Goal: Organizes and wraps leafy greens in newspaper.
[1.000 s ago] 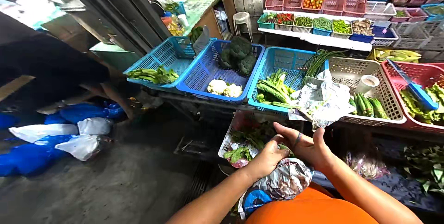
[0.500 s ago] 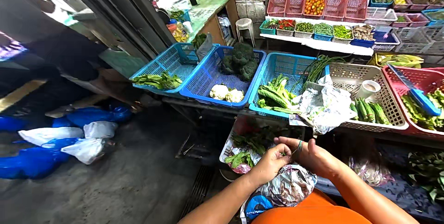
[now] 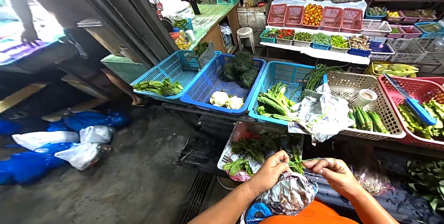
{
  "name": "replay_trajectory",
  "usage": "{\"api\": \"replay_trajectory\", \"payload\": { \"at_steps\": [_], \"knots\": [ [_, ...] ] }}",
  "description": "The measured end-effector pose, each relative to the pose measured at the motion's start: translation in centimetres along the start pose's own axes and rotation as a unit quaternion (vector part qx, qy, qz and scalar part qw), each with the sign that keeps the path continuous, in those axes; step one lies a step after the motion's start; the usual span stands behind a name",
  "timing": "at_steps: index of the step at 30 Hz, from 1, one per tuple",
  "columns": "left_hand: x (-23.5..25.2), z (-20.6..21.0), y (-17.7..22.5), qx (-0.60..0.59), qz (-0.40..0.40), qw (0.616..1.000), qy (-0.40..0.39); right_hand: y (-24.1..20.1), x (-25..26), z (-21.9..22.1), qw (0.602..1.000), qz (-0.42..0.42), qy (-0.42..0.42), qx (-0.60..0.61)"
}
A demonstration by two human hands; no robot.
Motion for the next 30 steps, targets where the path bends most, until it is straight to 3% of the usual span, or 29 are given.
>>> {"api": "replay_trajectory", "payload": {
  "at_steps": [2,4,7,9,11,13,15,18,21,24,26,28,30],
  "knots": [
    [0.3,0.3,0.2,0.012,-0.006,1.000,-0.012,-1.4,0.1,0.2,0.989,0.010,0.043,0.143],
    [0.5,0.6,0.3,0.023,-0.018,0.999,-0.021,-3.4,0.7,0.4,0.969,-0.005,0.011,0.246],
    [0.7,1.0,0.5,0.041,-0.026,0.998,-0.032,-5.7,2.0,-0.8,0.957,-0.072,0.020,0.281],
    [0.8,1.1,0.5,0.046,-0.027,0.998,-0.037,-5.7,2.7,-1.1,0.979,-0.052,0.065,0.184],
    [1.1,1.3,0.5,0.056,-0.018,0.997,-0.044,-3.9,3.3,0.0,0.997,0.015,0.075,-0.023],
    [1.2,1.4,0.5,0.063,-0.006,0.997,-0.046,-1.2,3.6,1.7,0.978,0.107,0.009,-0.177],
    [1.1,1.3,0.6,0.062,0.000,0.997,-0.043,0.9,3.8,2.8,0.965,0.177,-0.051,-0.187],
    [0.6,0.7,0.6,0.045,-0.013,0.998,-0.029,2.0,3.8,2.5,0.971,0.185,-0.066,-0.138],
    [0.3,0.4,0.4,0.039,-0.016,0.999,-0.023,2.1,3.5,1.4,0.987,0.135,-0.075,-0.037],
    [0.3,0.2,0.2,0.036,-0.017,0.999,-0.022,1.3,3.7,0.8,0.992,0.080,-0.007,0.096],
    [0.2,0.2,0.2,0.033,-0.020,0.999,-0.021,0.5,4.1,0.9,0.972,0.047,0.035,0.229],
    [0.2,0.2,0.3,0.032,-0.022,0.999,-0.023,-0.2,4.3,1.7,0.942,0.039,0.023,0.334],
    [0.3,0.3,0.4,0.043,-0.017,0.999,-0.027,-0.6,4.1,2.7,0.942,0.044,-0.014,0.333]
  ]
}}
Point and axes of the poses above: each hand's wrist, its own x-axis towards the middle knuckle, its own z-axis out of the palm, y = z × x, the point moved 6 cm from there along x, towards the middle knuckle, and after that the axes turned 1 degree about y, right-handed, at the moved point
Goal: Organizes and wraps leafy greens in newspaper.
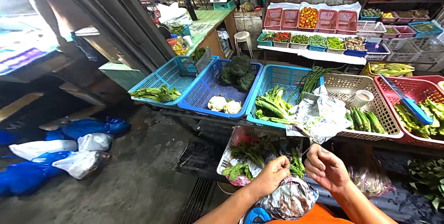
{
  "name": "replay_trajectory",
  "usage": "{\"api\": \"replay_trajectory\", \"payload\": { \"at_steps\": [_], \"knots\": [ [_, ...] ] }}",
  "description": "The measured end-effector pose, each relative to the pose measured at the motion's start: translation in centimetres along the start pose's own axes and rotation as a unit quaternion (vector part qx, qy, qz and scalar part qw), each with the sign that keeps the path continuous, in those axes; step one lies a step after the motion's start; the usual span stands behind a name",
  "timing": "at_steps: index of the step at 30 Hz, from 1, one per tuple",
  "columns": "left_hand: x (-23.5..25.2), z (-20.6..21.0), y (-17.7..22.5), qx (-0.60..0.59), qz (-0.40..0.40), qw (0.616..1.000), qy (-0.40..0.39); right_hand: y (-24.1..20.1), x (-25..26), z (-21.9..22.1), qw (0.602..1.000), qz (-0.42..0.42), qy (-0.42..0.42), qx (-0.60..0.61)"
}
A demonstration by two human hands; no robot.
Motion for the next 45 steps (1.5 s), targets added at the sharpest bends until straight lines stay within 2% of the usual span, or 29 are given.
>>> {"api": "replay_trajectory", "payload": {
  "at_steps": [5,9,11,15,19,22,24,28,29,33,38,42,45],
  "knots": [
    [0.1,0.2,0.0,-0.007,0.022,0.999,-0.024,0.1,-0.4,0.3,0.992,0.008,-0.018,-0.126],
    [-1.1,0.4,0.3,0.048,0.064,0.987,-0.142,-2.4,-1.0,-0.8,0.977,-0.035,0.046,-0.206],
    [-2.1,0.5,0.4,0.101,0.036,0.975,-0.197,-3.8,-1.6,-1.3,0.966,-0.051,0.058,-0.246],
    [-3.6,0.1,-0.3,0.109,-0.063,0.959,-0.253,-5.5,-2.7,-1.0,0.940,-0.058,0.063,-0.331],
    [-3.8,-0.2,-1.0,0.078,-0.101,0.962,-0.241,-4.5,-3.0,1.1,0.869,0.017,0.047,-0.492],
    [-3.5,-0.4,-2.1,0.061,-0.116,0.973,-0.192,-2.1,-2.9,2.5,0.810,0.099,-0.006,-0.578],
    [-3.2,-0.6,-2.5,0.054,-0.118,0.978,-0.162,-0.5,-2.4,3.2,0.765,0.120,-0.056,-0.630],
    [-2.3,-0.9,-1.3,0.164,-0.119,0.975,-0.094,1.4,-0.6,4.0,0.652,0.124,-0.117,-0.739],
    [-2.2,-1.1,-1.1,0.202,-0.124,0.969,-0.063,1.6,0.0,3.9,0.635,0.136,-0.116,-0.751],
    [-2.4,-1.4,-0.5,0.252,-0.130,0.958,0.041,1.3,1.8,2.9,0.659,0.179,-0.098,-0.724],
    [-3.2,-0.9,0.3,0.279,-0.027,0.957,0.074,1.0,2.2,2.4,0.705,0.235,-0.089,-0.664],
    [-3.2,-0.8,0.5,0.278,0.128,0.947,0.099,0.6,2.6,2.0,0.722,0.231,-0.086,-0.646],
    [-3.1,-0.9,0.6,0.280,0.135,0.944,0.107,0.8,2.6,1.0,0.775,0.214,-0.060,-0.591]
  ]
}}
Point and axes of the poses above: each hand's wrist, its own x-axis towards the middle knuckle, its own z-axis out of the palm, y = z × x, the point moved 6 cm from there along x, towards the middle knuckle, and after that the axes turned 1 degree about y, right-handed, at the moved point
